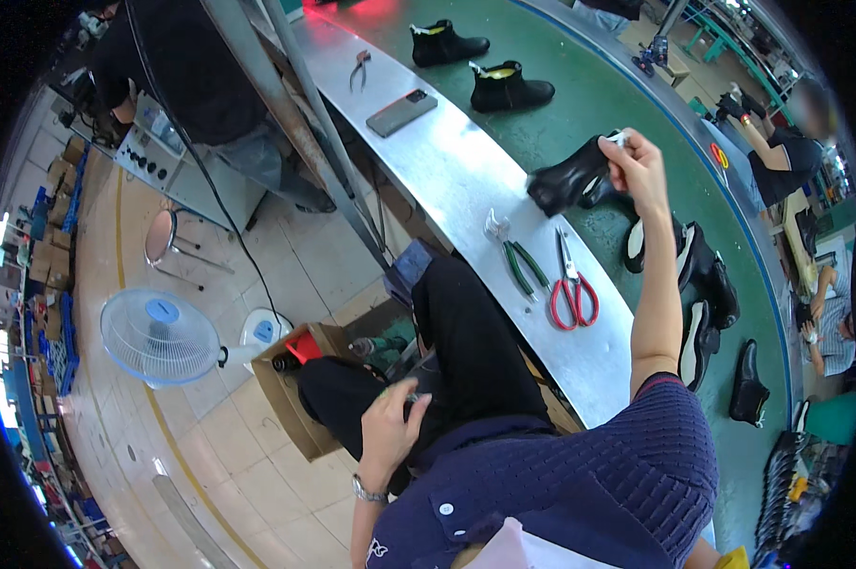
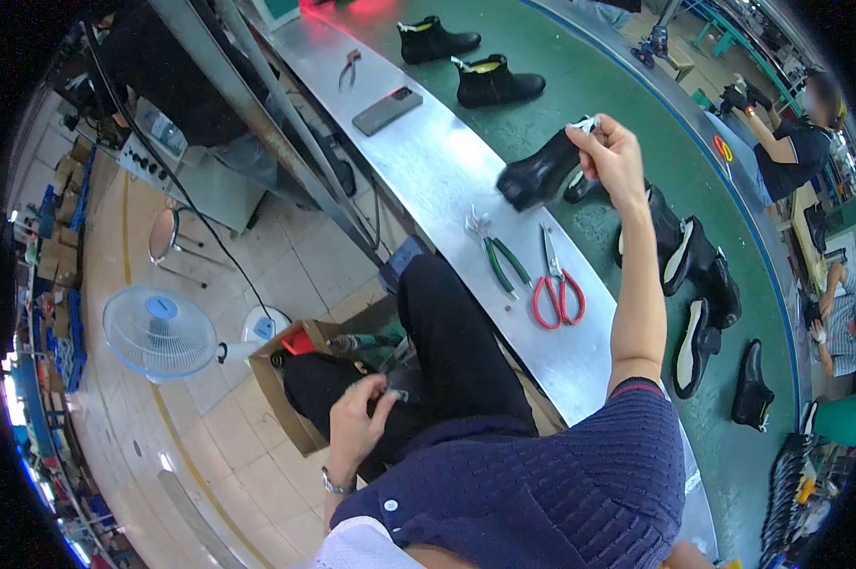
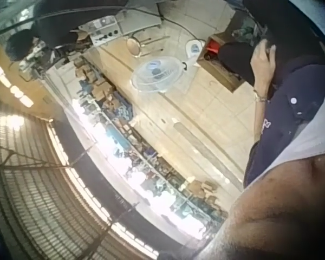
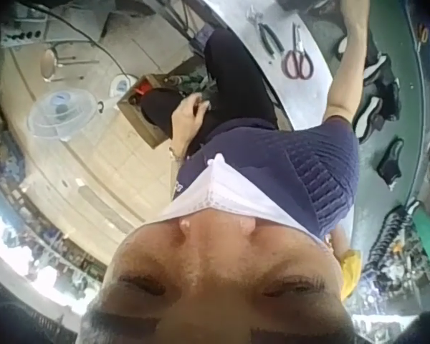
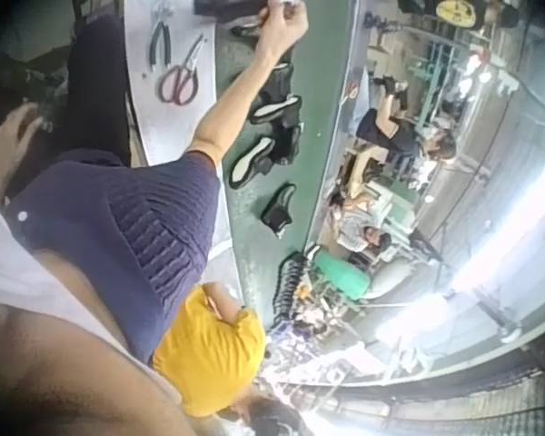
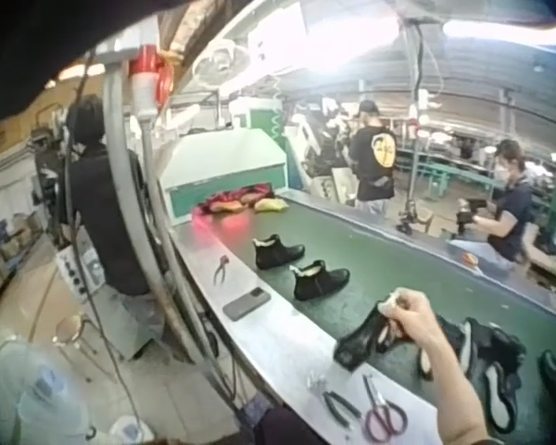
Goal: Trim and finalize a leather boot upper during the manufacturing process.
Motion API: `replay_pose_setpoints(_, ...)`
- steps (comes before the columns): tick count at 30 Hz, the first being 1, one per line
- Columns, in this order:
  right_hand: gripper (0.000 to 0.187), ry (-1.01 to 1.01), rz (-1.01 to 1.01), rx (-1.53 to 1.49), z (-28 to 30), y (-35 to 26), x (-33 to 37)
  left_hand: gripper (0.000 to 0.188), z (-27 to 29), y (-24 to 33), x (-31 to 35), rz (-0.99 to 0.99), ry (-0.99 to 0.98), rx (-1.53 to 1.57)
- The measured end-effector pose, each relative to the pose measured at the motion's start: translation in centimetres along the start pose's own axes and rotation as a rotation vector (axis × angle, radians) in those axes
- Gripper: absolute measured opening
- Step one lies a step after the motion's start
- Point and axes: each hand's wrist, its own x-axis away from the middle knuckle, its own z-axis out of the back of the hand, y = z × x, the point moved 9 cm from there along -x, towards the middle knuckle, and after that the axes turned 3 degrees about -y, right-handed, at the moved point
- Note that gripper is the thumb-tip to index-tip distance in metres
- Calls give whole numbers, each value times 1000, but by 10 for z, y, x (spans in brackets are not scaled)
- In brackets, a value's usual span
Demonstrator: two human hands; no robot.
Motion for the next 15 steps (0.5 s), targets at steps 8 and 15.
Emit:
replay_pose_setpoints(8,17,-647,-155,-264,-170,-82,114,91,23,36,-54,-161,-70,62)
replay_pose_setpoints(15,21,-953,-316,-344,-301,-35,169,108,-21,-54,11,129,-154,937)
